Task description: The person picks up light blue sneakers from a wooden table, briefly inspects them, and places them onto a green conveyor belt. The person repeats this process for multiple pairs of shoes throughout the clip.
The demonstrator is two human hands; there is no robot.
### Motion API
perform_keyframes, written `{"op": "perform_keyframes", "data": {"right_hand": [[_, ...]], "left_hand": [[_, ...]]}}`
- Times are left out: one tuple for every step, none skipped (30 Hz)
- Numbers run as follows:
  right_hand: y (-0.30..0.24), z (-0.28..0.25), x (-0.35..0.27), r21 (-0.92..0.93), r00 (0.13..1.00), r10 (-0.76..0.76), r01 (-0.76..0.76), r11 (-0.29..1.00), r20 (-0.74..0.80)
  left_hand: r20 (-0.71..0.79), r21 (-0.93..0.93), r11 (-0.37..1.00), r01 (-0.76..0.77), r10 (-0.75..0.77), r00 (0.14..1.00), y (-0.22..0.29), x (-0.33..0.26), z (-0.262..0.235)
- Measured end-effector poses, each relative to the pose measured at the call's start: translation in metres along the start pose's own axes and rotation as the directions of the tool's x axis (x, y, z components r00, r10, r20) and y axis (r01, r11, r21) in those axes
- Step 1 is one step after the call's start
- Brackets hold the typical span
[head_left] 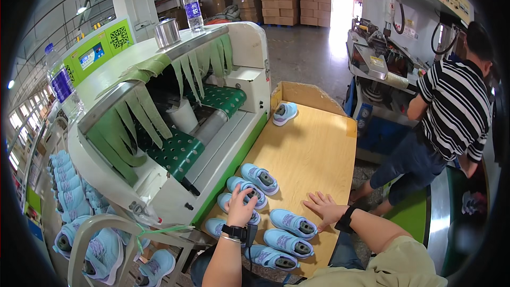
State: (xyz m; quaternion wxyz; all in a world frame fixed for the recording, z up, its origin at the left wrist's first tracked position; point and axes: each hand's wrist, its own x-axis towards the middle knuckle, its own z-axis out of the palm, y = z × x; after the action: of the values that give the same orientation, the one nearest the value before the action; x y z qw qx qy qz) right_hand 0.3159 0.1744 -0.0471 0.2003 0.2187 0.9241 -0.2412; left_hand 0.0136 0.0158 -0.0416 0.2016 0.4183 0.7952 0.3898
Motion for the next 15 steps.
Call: {"op": "perform_keyframes", "data": {"right_hand": [[0.0003,0.0000,-0.0002,0.004,1.000,-0.001,0.001,1.000,-0.001],[0.0007,0.0001,-0.0004,0.008,1.000,-0.002,0.002,1.000,-0.002],[0.0010,0.0002,-0.0006,0.011,1.000,-0.003,0.003,1.000,-0.002],[0.0009,0.0001,-0.0005,0.012,1.000,-0.003,0.003,1.000,-0.004],[0.0006,-0.0001,-0.0006,0.013,1.000,-0.004,0.004,1.000,-0.006],[0.0002,-0.0005,-0.0009,0.014,1.000,-0.004,0.005,1.000,-0.008],[-0.0007,-0.0020,-0.0013,0.016,1.000,-0.002,0.003,1.000,-0.006],[-0.0020,-0.0037,-0.0022,0.018,1.000,-0.001,0.001,1.000,-0.004],[-0.0027,-0.0047,-0.0023,0.020,1.000,0.001,-0.001,1.000,-0.003],[-0.0026,-0.0049,-0.0023,0.017,1.000,0.003,-0.003,1.000,-0.004],[-0.0022,-0.0044,-0.0024,0.014,1.000,0.006,-0.006,1.000,-0.005],[-0.0018,-0.0044,-0.0024,0.010,1.000,0.008,-0.008,1.000,-0.006],[-0.0016,-0.0039,-0.0023,0.012,1.000,0.004,-0.004,1.000,-0.009],[-0.0015,-0.0033,-0.0022,0.015,1.000,-0.001,0.001,1.000,-0.011],[-0.0014,-0.0028,-0.0020,0.017,1.000,-0.005,0.005,1.000,-0.014]], "left_hand": [[0.000,0.005,1.000,0.006,-0.006,1.000,0.0012,-0.0003,-0.0001],[0.001,0.004,1.000,0.007,-0.007,1.000,0.0017,-0.0002,0.0000],[0.002,0.003,1.000,0.007,-0.007,1.000,0.0021,-0.0001,0.0002],[0.002,0.002,1.000,0.008,-0.008,1.000,0.0021,-0.0002,0.0001],[0.003,0.000,1.000,0.007,-0.007,1.000,0.0020,-0.0003,0.0000],[0.004,-0.001,1.000,0.006,-0.006,1.000,0.0019,-0.0003,-0.0001],[0.004,-0.003,1.000,0.004,-0.004,1.000,0.0018,0.0000,-0.0007],[0.005,-0.005,1.000,0.004,-0.003,1.000,0.0018,0.0000,-0.0009],[0.006,-0.008,1.000,0.003,-0.003,1.000,0.0021,-0.0003,-0.0006],[0.006,-0.010,1.000,0.000,0.000,1.000,0.0029,0.0002,-0.0004],[0.002,-0.009,1.000,-0.002,0.002,1.000,0.0029,0.0007,-0.0001],[-0.002,-0.008,1.000,-0.003,0.003,1.000,0.0023,0.0010,0.0006],[-0.004,-0.006,1.000,-0.003,0.003,1.000,0.0017,0.0008,0.0010],[-0.007,-0.006,1.000,-0.003,0.003,1.000,0.0020,0.0006,0.0008],[-0.009,-0.006,1.000,-0.002,0.002,1.000,0.0023,0.0002,0.0005]]}}
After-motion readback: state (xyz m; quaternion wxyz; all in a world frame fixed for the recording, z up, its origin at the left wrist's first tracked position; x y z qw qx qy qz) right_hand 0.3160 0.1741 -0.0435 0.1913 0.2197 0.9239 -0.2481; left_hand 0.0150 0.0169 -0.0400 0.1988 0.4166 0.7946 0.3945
